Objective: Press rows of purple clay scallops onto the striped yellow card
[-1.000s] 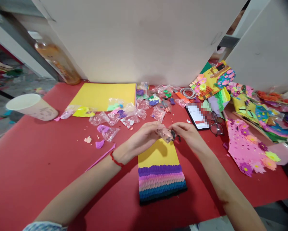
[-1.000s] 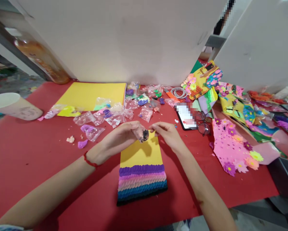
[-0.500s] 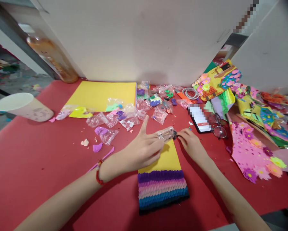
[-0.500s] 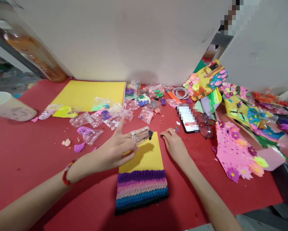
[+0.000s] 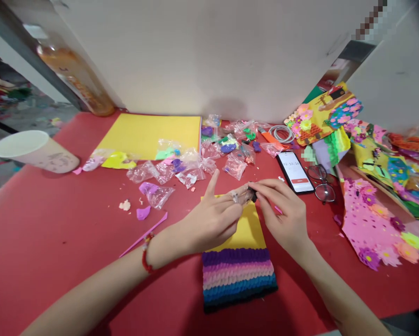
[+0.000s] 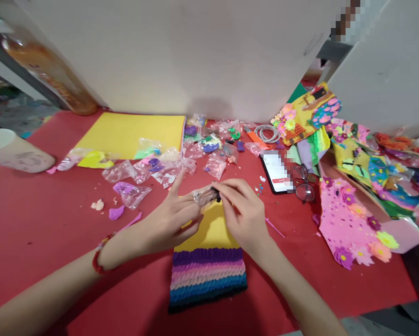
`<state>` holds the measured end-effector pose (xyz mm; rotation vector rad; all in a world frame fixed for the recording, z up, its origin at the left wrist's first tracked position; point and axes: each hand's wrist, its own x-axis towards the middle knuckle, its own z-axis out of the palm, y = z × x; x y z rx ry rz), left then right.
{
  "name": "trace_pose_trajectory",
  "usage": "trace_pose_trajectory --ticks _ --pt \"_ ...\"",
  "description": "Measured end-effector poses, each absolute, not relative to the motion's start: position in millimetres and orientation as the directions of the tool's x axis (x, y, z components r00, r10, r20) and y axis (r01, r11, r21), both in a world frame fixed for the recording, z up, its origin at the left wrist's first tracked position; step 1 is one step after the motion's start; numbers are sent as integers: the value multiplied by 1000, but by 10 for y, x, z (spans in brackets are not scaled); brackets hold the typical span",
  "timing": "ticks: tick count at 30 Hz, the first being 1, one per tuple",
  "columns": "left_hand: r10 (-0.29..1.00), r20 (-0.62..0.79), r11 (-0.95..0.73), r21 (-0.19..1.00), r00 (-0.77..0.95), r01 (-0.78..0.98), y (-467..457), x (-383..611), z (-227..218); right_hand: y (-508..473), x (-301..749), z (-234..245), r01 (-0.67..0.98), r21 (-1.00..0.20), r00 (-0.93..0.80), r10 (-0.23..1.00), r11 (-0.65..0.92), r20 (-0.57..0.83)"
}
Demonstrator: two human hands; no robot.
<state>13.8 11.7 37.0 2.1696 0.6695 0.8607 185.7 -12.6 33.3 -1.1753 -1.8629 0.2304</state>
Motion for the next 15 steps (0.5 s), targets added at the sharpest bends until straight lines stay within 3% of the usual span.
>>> trace_pose_trajectory --ticks 4,9,12,15 --pt "658 388 -652 722 646 231 104 171 356 -127 1811 371 590 -695 8 858 411 514" --pt "674 386 -643 726 630 244 82 154 358 -84 1819 365 382 -883 143 927 271 346" --pt "676 418 -678 676 607 290 88 98 389 -55 1906 425 341 -914 216 928 220 304" --pt "672 446 -703 635 591 320 106 57 409 -38 1946 531 363 -896 171 926 257 335"
